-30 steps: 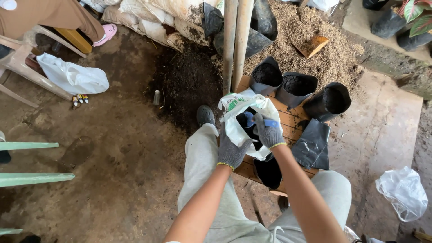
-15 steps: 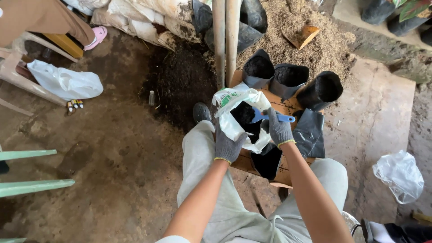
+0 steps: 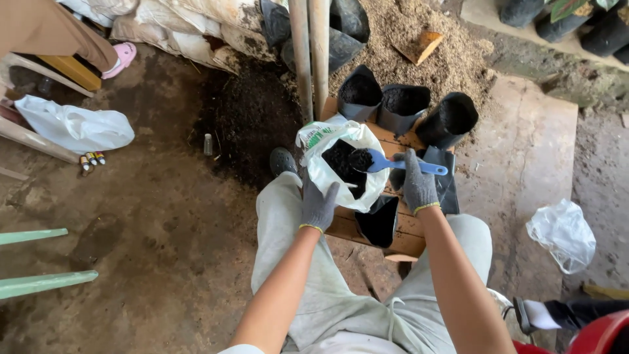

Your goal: Filling small black nursery bags with soil using a hand trowel from a larger bag of soil.

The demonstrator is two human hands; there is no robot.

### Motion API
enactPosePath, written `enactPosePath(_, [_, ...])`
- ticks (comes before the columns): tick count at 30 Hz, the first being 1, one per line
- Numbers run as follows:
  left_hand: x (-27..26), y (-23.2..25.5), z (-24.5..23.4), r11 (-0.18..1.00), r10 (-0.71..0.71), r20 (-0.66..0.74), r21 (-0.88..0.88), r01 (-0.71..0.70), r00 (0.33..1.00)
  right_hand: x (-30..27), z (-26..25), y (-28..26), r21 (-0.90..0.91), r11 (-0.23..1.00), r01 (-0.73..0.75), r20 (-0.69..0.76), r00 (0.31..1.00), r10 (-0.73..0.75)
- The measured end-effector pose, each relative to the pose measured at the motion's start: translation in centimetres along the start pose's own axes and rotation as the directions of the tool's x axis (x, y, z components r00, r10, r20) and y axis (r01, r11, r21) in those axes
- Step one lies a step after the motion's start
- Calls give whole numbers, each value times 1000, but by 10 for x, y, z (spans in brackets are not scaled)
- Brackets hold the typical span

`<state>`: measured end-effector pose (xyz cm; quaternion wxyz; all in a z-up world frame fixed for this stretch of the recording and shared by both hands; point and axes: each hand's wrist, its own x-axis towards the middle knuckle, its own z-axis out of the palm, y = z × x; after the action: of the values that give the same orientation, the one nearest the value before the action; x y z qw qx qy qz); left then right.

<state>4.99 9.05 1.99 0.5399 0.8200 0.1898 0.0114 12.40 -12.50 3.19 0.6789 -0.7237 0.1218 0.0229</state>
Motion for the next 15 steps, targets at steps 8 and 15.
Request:
enactPosePath(8, [-24,-7,2,987,-129,31,97,126,991,-47,-47,33,324,946,-4,-105,994,41])
enactPosePath(15, [-54,-2,19,887,-235,378,461,38,896,-98,-78,83,431,902,2,-150,986,70])
